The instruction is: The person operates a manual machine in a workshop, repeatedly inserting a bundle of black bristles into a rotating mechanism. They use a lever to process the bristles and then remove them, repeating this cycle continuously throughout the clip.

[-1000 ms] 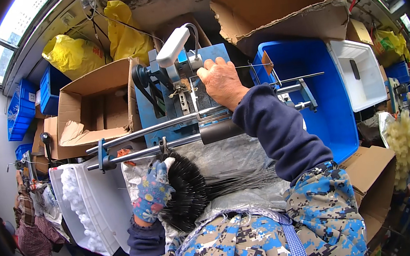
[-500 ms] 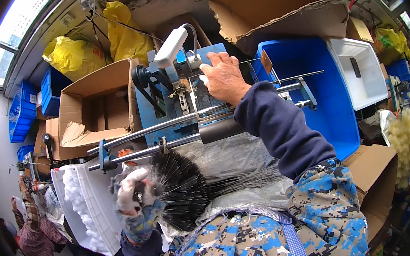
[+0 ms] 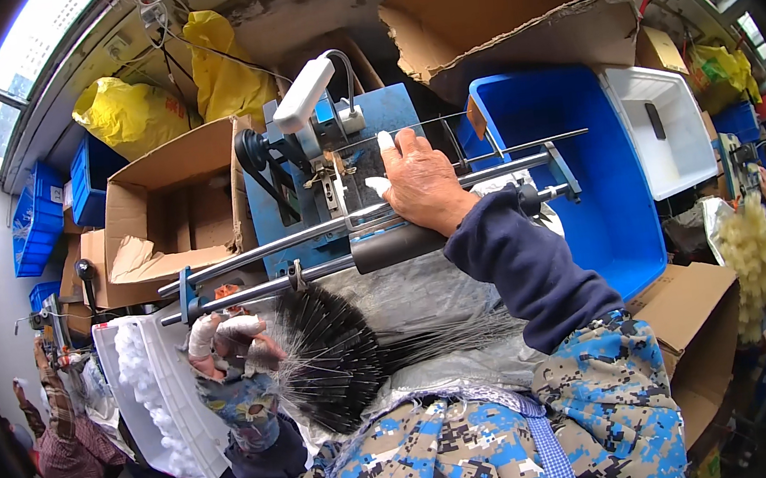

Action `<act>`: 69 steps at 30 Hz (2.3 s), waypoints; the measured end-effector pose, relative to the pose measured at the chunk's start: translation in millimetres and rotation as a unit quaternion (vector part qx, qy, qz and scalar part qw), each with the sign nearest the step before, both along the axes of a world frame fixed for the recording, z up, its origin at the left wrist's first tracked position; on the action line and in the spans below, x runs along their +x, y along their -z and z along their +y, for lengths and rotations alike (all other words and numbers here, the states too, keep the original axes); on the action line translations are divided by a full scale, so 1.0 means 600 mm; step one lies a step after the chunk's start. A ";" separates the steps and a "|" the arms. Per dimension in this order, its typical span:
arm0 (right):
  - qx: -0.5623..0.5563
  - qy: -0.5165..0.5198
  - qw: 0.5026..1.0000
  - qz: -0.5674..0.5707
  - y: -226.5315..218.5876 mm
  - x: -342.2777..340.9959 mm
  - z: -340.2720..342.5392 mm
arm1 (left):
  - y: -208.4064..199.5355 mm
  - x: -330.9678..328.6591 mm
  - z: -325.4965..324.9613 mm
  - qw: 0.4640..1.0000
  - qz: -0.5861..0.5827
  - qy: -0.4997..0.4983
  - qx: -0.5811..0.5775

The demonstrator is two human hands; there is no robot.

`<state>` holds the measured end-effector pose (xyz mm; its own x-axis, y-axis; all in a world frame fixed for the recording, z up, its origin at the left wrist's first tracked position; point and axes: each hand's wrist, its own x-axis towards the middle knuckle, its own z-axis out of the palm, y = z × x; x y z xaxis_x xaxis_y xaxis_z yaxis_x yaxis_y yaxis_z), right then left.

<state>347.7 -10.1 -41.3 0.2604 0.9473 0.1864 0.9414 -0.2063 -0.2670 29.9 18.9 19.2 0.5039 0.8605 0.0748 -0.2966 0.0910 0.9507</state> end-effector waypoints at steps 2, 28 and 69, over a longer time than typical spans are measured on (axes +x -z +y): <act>0.009 -0.001 1.000 0.007 -0.002 -0.019 0.010 | 0.014 -0.010 -0.009 0.999 0.033 -0.011 -0.002; -0.091 -0.057 0.988 -0.114 -0.058 0.094 -0.005 | -0.007 0.024 0.003 0.998 -0.060 0.032 0.001; 0.007 -0.045 0.996 -0.082 -0.008 0.012 0.068 | -0.012 0.076 -0.031 0.989 0.058 -0.081 0.112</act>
